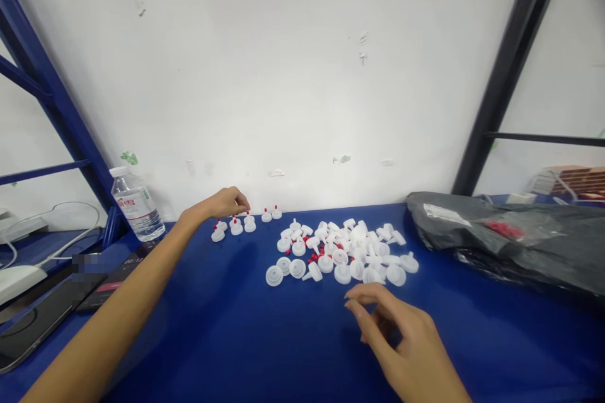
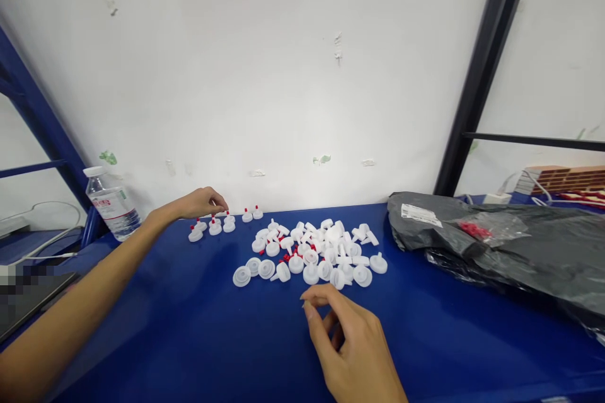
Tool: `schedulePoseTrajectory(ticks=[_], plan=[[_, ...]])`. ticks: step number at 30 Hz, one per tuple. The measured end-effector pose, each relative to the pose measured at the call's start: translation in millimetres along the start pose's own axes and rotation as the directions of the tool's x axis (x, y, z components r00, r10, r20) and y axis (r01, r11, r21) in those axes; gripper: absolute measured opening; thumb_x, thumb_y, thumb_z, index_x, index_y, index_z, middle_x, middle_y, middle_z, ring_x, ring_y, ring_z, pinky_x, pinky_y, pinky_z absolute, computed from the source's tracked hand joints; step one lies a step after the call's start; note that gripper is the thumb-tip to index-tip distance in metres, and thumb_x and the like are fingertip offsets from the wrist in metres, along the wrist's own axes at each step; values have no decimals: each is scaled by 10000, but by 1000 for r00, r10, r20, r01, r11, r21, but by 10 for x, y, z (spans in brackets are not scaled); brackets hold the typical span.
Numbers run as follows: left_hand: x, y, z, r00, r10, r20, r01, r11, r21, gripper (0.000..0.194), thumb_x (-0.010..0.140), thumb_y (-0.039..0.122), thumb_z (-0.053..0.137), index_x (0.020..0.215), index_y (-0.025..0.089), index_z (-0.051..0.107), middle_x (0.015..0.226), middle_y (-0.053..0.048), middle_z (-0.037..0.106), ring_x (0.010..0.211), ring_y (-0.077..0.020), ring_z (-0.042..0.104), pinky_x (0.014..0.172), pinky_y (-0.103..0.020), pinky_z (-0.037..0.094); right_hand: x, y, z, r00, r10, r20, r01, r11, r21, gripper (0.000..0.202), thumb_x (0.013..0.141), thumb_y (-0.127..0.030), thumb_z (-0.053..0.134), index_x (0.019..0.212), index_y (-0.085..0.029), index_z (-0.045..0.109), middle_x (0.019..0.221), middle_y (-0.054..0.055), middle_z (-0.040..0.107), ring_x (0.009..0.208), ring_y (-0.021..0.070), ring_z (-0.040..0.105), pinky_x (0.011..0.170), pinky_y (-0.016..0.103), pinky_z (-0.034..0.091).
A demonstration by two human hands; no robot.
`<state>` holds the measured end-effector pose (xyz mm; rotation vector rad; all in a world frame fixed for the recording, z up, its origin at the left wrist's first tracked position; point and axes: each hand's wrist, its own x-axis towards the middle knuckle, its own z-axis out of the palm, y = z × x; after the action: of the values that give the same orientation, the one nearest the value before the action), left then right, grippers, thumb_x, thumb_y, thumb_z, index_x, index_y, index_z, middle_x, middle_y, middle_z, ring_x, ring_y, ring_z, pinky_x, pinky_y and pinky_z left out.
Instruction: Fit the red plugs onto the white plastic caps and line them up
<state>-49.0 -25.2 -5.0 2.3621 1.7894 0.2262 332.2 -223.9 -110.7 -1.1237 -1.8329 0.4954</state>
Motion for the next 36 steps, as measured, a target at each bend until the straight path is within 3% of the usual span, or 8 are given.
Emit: schedulePoseTrajectory(ticks=[16,36], plan=[[65,80,156,996,-4,84,3,1000,10,314,721,197,558,924,142,792,867,-62,788,698,-168,687,615,-213,492,2,6,-3,1000,-14,11,14,1000,0,131,961,-345,557,1018,-270,648,735,-38,700,528,100,631,439,158,461],[9,236,134,990,-124,71,118,990,83,330,689,98,509,911,122,752,909,-82,774,655,-144,692,554,-176,479,5,6,-10,1000,-17,17,17,1000,-5,139,964,-348,549,1014,-273,655,664,-44,663,521,105,625,479,165,485]])
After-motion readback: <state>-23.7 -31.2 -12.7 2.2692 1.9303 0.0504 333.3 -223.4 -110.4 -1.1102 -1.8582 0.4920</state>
